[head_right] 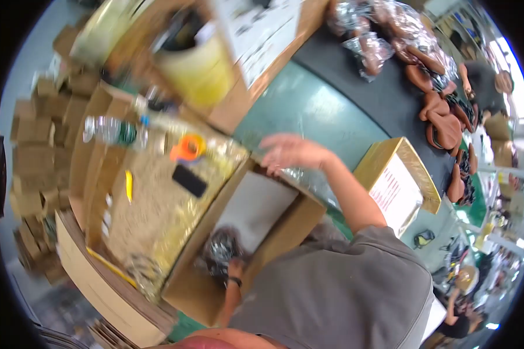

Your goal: Packing bicycle seats into cardboard boxes and sealing the boxes with tape.

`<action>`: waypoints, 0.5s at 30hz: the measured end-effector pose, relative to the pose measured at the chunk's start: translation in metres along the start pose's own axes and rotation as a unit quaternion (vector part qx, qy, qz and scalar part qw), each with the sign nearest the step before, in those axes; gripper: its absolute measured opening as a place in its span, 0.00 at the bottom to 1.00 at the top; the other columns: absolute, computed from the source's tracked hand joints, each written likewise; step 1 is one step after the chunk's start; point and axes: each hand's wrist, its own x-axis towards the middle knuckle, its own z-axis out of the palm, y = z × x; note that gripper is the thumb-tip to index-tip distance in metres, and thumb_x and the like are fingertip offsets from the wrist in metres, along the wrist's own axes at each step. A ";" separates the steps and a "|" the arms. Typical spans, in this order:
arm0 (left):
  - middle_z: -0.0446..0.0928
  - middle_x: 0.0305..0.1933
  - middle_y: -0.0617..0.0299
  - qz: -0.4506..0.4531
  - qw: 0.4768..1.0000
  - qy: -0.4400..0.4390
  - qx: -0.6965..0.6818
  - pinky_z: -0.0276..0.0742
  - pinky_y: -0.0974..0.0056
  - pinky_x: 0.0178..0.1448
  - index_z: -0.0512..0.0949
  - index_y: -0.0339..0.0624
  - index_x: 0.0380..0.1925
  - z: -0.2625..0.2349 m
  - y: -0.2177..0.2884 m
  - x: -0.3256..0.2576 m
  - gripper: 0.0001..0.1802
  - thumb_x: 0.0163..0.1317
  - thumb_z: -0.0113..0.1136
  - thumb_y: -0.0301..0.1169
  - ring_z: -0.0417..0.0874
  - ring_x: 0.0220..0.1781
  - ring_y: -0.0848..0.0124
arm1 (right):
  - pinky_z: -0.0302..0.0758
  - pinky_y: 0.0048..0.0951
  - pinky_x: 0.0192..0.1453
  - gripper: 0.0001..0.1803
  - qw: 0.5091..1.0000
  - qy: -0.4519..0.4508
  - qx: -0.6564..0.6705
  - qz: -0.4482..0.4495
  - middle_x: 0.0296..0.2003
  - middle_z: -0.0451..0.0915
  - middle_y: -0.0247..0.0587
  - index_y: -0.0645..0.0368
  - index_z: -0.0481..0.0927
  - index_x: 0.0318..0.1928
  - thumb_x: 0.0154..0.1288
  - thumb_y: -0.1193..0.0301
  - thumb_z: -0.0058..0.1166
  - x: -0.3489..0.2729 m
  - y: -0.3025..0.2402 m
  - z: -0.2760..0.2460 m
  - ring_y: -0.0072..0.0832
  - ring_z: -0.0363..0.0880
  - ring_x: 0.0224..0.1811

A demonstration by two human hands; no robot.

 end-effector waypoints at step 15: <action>0.90 0.64 0.43 0.350 0.921 0.172 -0.018 0.84 0.50 0.75 0.78 0.31 0.74 -0.011 0.697 -0.117 0.26 0.78 0.65 0.22 0.90 0.69 0.49 | 0.74 0.68 0.79 0.59 0.567 0.659 -0.490 -0.067 0.83 0.70 0.55 0.50 0.62 0.88 0.57 0.69 0.76 -0.077 -0.176 -0.534 0.62 0.73 0.81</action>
